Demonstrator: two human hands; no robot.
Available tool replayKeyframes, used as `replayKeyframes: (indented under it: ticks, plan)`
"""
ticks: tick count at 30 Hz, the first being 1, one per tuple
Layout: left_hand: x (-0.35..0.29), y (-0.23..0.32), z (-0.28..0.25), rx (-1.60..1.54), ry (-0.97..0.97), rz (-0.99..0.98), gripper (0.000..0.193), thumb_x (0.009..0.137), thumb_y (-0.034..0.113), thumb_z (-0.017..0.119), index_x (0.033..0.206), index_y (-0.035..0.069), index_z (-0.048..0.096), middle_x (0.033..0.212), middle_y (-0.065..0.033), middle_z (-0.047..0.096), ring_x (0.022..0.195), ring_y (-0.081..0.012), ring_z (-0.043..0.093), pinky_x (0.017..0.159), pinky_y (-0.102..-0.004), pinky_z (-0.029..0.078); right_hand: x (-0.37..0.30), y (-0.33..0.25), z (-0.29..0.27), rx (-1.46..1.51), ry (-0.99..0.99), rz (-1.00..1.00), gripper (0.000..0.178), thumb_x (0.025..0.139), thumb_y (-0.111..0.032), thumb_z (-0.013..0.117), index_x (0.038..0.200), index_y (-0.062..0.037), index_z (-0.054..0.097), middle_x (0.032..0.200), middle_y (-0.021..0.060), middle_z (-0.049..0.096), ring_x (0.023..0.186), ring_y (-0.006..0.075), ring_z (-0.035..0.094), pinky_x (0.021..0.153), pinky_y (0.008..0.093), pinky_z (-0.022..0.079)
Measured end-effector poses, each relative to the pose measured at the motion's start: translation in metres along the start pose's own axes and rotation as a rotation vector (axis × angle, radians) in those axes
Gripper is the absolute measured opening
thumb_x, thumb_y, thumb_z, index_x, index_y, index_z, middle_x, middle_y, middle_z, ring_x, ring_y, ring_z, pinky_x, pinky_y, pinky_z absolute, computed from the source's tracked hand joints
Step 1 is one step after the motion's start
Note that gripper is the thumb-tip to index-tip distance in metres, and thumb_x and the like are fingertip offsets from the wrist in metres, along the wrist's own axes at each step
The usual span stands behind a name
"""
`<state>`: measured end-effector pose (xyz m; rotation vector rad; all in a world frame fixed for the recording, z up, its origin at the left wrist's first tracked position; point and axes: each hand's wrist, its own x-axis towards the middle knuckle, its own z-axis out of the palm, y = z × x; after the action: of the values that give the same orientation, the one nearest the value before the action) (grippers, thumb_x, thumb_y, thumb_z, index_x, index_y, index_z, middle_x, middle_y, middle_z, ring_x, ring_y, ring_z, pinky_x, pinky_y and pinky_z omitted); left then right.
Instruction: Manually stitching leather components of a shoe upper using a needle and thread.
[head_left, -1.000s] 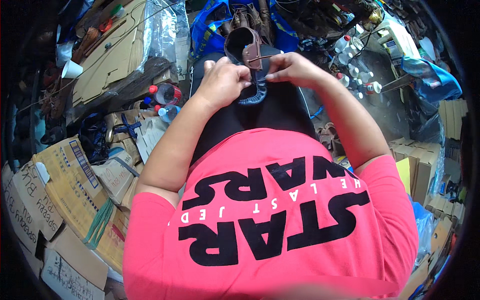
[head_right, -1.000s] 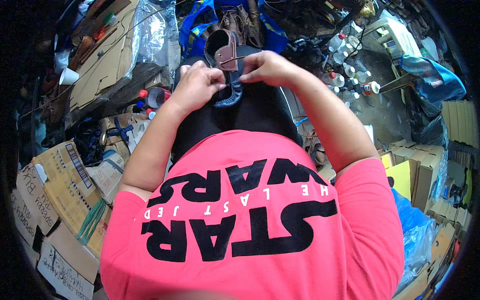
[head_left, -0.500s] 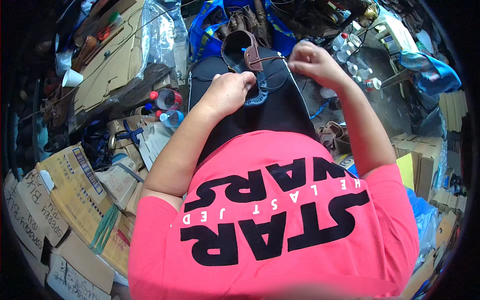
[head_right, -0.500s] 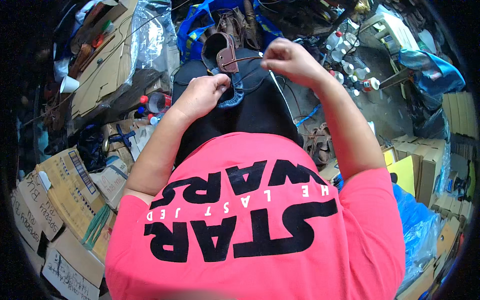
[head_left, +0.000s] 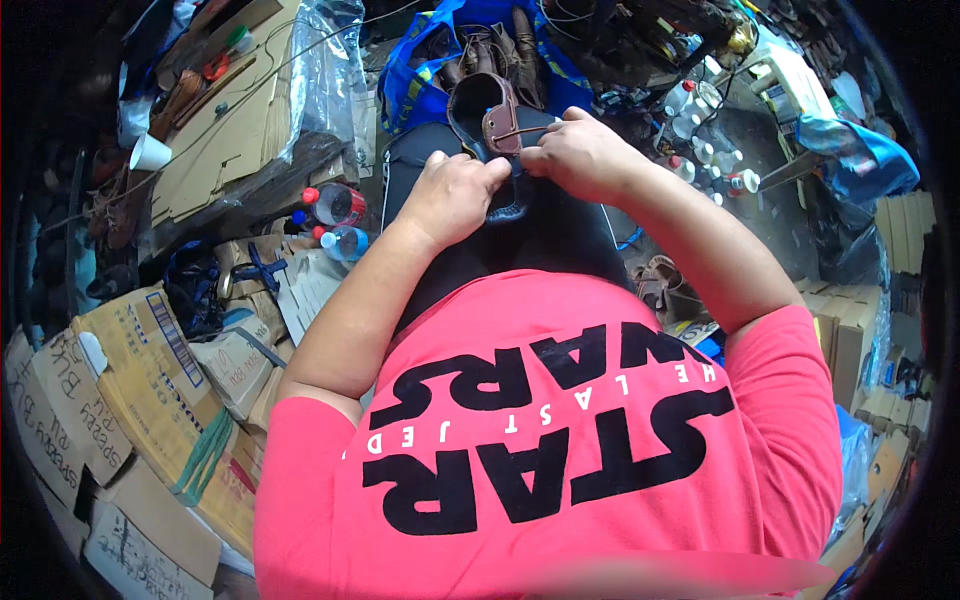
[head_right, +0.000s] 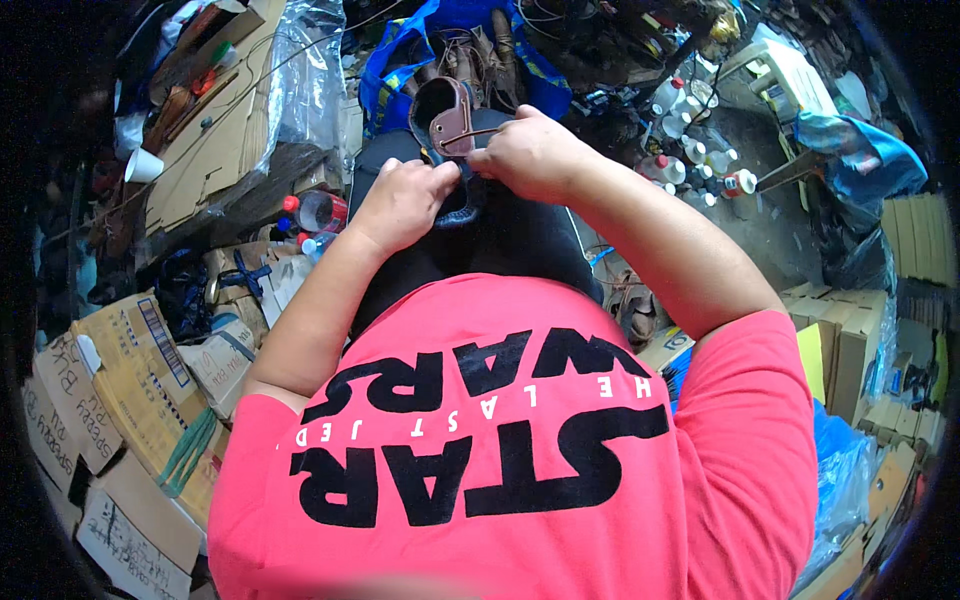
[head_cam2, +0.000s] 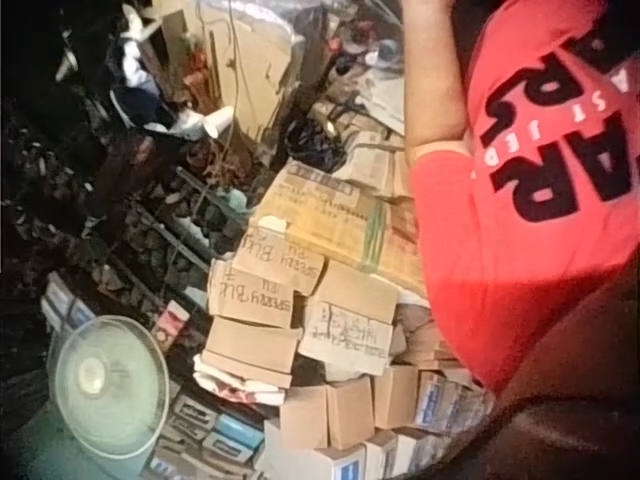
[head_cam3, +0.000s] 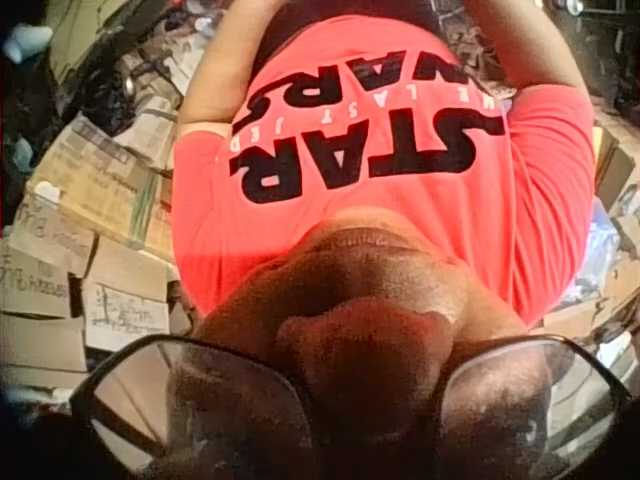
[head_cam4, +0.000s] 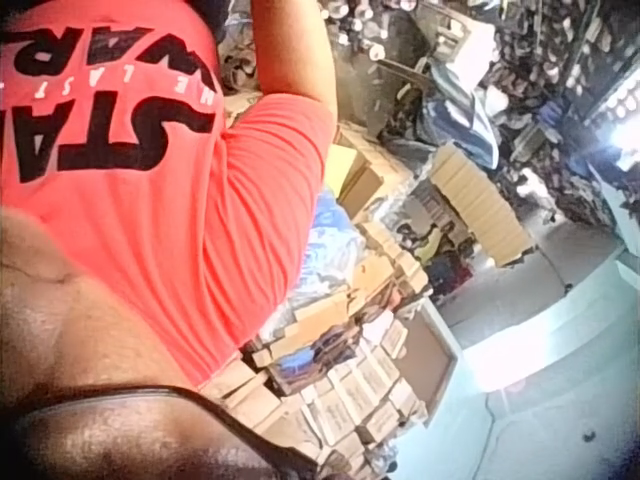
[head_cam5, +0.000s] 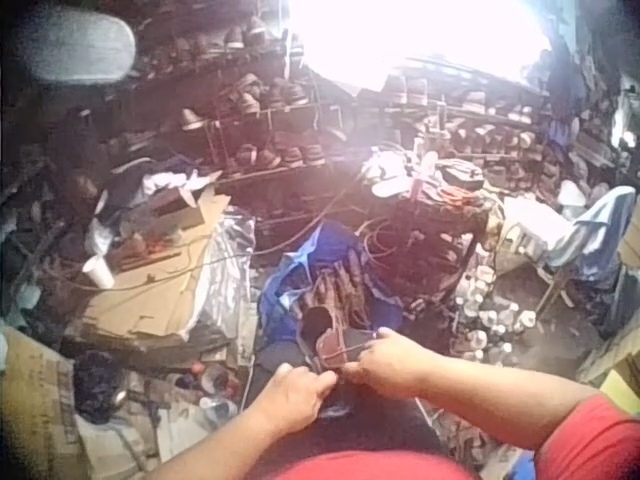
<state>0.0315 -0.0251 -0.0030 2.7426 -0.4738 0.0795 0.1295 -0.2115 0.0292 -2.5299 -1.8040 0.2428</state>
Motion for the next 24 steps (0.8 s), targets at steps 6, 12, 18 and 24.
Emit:
replayKeyframes:
  ticks: [6, 12, 18, 24]
  plan:
    - [-0.056, -0.023, -0.016, 0.217, 0.118, 0.01, 0.016, 0.077, 0.008, 0.048, 0.089, 0.014, 0.058, 0.075, -0.0025, 0.059, 0.076, -0.0223, 0.057, 0.068, -0.0386, 0.039, -0.045, 0.048, 0.025, 0.18, 0.127, 0.137, 0.003, 0.079, -0.012, 0.06, 0.08, -0.0136, 0.058, 0.069, 0.0063, 0.057, 0.078, 0.0247, 0.059, 0.082, 0.0372, 0.038]
    - [-0.101, -0.049, -0.053, -0.656, 0.346, -0.396, 0.004, 0.082, 0.009, 0.064, 0.082, 0.005, 0.065, 0.07, -0.0023, 0.06, 0.065, -0.0105, 0.054, 0.059, -0.0253, 0.041, -0.08, 0.076, 0.02, 1.289, 0.433, 0.594, 0.026, 0.084, -0.025, 0.068, 0.094, -0.0005, 0.066, 0.086, -0.0001, 0.064, 0.079, 0.008, 0.056, 0.075, 0.0253, 0.046]
    - [-0.024, 0.036, -0.061, -1.35, 0.265, 0.172, 0.012, 0.086, 0.014, 0.063, 0.083, 0.003, 0.062, 0.089, -0.0087, 0.062, 0.094, -0.0187, 0.06, 0.085, -0.0297, 0.045, 0.008, -0.005, -0.016, 1.948, 0.599, 0.031, 0.024, 0.091, -0.024, 0.059, 0.1, -0.002, 0.061, 0.084, 0.0063, 0.062, 0.079, 0.0133, 0.056, 0.076, 0.0292, 0.045]
    - [-0.063, -0.002, -0.039, -0.478, 0.071, 0.031, 0.015, 0.084, 0.016, 0.063, 0.085, 0.001, 0.062, 0.082, -0.0074, 0.062, 0.075, -0.021, 0.06, 0.07, -0.0319, 0.048, -0.036, -0.005, -0.02, 1.086, -0.049, 0.196, 0.025, 0.088, -0.025, 0.061, 0.083, -0.0007, 0.063, 0.079, 0.0035, 0.058, 0.074, 0.013, 0.054, 0.068, 0.0276, 0.045]
